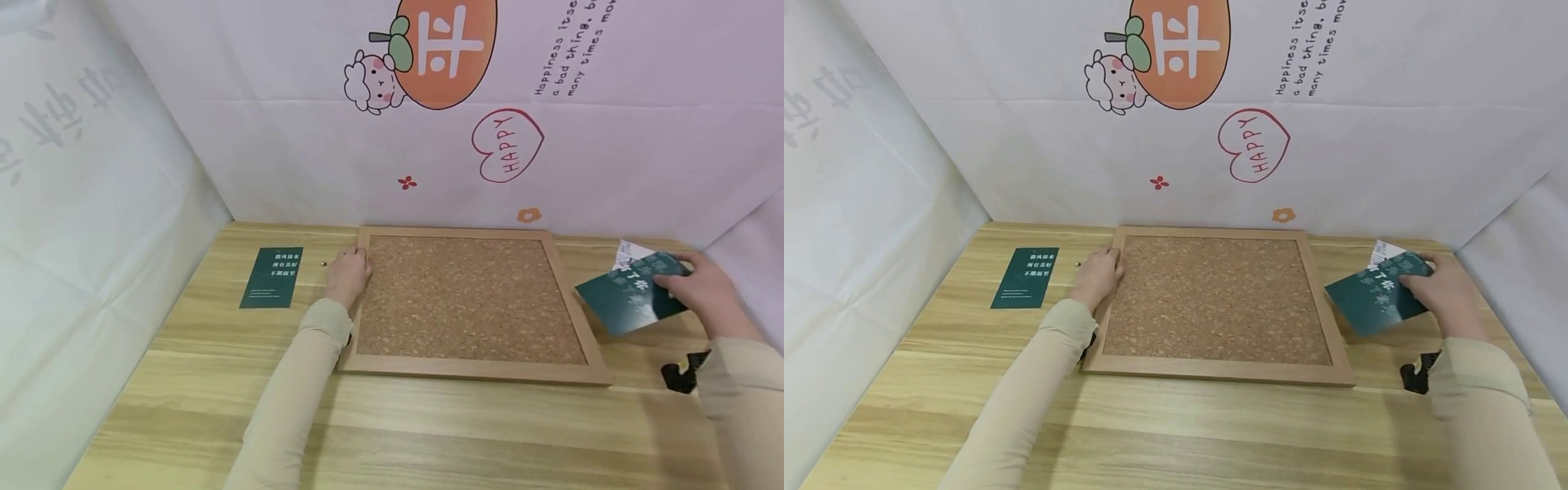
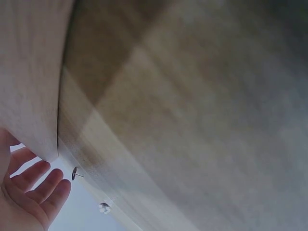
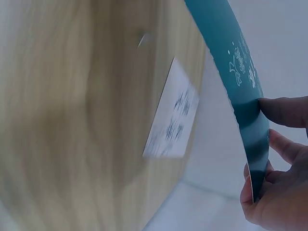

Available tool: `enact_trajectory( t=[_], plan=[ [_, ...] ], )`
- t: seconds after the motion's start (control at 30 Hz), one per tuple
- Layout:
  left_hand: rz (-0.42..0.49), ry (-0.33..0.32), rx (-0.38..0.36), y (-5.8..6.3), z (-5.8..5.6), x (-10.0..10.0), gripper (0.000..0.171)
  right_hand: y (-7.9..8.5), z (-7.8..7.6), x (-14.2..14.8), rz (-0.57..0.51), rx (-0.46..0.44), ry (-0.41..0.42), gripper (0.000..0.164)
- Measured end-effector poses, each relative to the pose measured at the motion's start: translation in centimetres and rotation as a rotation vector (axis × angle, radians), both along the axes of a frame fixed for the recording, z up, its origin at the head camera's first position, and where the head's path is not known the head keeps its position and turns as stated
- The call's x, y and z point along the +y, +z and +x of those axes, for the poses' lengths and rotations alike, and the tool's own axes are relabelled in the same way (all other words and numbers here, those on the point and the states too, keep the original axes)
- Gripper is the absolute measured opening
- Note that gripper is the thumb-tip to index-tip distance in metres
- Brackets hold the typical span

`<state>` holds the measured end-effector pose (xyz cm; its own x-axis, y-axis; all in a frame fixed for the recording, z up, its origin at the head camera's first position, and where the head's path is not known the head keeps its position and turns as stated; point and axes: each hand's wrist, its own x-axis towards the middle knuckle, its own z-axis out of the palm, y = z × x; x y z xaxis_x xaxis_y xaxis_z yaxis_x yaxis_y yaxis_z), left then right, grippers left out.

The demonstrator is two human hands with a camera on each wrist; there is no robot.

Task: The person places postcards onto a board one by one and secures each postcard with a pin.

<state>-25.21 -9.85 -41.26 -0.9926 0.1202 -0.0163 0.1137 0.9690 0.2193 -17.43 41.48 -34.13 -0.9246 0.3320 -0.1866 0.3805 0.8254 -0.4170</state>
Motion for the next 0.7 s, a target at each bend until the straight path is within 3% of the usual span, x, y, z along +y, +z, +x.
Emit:
enact_trajectory(
  t=[0.23,0.47,0.7],
  plan=[
    [0.034,0.015,-0.021,0.0,0.0,0.2,0.036,0.1,-1.9,-3.9,0.020,-0.015,0.232,0.074],
    [0.060,0.001,-0.037,0.0,-0.1,0.2,0.038,0.2,-3.9,-8.7,-0.011,-0.040,0.348,0.073],
    [0.034,-0.064,-0.038,-0.1,-0.1,0.0,0.042,-0.2,-5.1,-13.1,-0.035,-0.042,0.477,0.076]
  ],
)
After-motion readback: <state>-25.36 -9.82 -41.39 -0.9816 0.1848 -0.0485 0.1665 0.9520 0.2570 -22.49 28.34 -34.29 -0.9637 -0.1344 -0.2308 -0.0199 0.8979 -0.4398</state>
